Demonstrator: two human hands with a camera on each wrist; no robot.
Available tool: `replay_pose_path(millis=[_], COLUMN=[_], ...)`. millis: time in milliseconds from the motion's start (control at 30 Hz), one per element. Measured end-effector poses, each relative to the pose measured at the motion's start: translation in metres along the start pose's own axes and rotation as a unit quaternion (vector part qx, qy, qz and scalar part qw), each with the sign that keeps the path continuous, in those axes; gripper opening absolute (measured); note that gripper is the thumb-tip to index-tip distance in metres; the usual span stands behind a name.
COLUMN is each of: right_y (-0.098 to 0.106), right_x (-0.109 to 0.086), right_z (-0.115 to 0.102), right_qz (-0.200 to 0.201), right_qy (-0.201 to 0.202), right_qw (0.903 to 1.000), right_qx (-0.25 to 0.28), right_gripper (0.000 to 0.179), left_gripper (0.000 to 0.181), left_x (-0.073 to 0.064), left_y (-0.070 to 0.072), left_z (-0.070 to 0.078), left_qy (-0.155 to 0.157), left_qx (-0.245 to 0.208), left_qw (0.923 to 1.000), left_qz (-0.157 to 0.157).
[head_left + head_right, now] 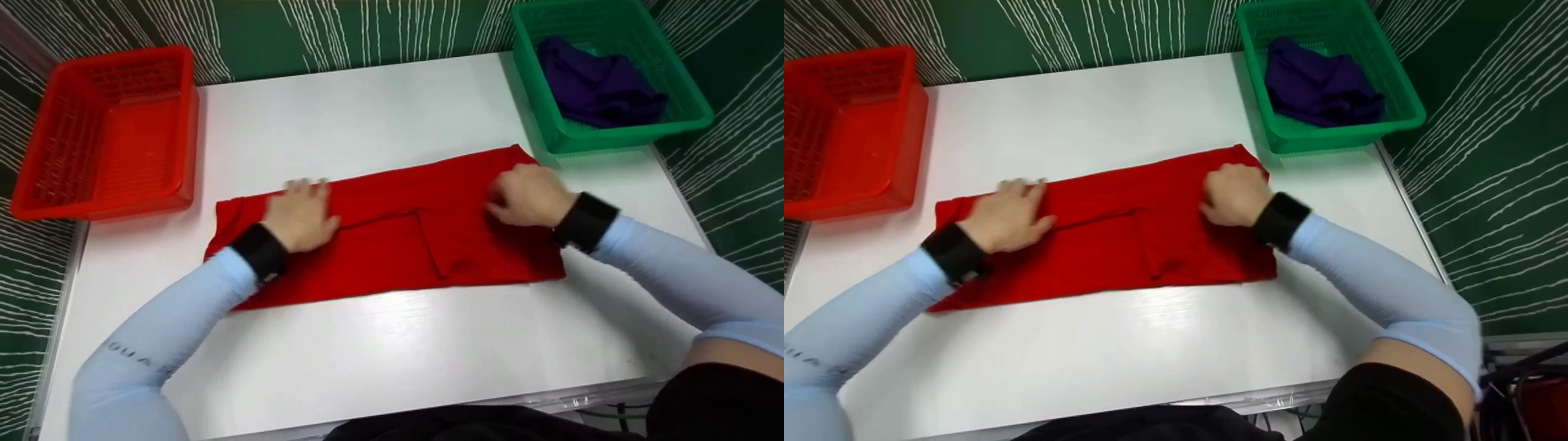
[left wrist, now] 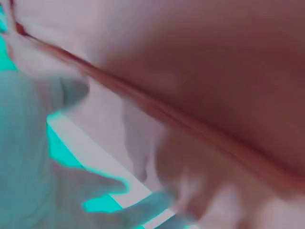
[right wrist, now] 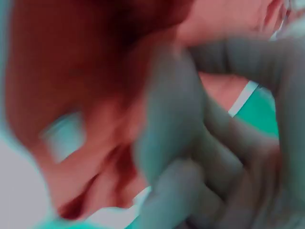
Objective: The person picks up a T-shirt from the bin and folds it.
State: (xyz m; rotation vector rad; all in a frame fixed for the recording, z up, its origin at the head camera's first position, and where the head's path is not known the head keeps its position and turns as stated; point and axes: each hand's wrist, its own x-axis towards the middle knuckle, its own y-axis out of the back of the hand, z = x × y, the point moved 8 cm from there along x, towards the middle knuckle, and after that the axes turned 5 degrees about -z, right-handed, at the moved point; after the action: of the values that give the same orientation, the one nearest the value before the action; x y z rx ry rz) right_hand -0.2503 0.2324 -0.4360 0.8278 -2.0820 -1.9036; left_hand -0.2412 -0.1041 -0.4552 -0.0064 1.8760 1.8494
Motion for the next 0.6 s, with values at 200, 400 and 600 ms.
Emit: replay_pose_path(millis=[200, 400, 600], right_y=[-0.008, -0.051, -0.062], right_x=[0.049, 0.081, 0.081], right_z=[-0.087, -0.109, -0.106], right_qz=[0.077, -0.04, -0.107], right_qy=[0.162, 0.158, 0.132], right_qw=[0.9838, 0.9866, 0.9854], right_qx=[-0.003, -0.007, -0.016], right_gripper=[0.053, 0.075, 0.088], left_gripper=[0.077, 0.085, 0.094], left_x=[0.033, 0.041, 0.029], left_y=[-0.016, -0.037, -0.034], left_z=[0.093, 0.088, 0.018], left_qy=[-0.083, -0.056, 0.0], left_qx=[-0.027, -0.021, -0.088], left_qw=[0.9961, 0.9953, 0.9914], left_qz=[-0.016, -0.077, -0.097])
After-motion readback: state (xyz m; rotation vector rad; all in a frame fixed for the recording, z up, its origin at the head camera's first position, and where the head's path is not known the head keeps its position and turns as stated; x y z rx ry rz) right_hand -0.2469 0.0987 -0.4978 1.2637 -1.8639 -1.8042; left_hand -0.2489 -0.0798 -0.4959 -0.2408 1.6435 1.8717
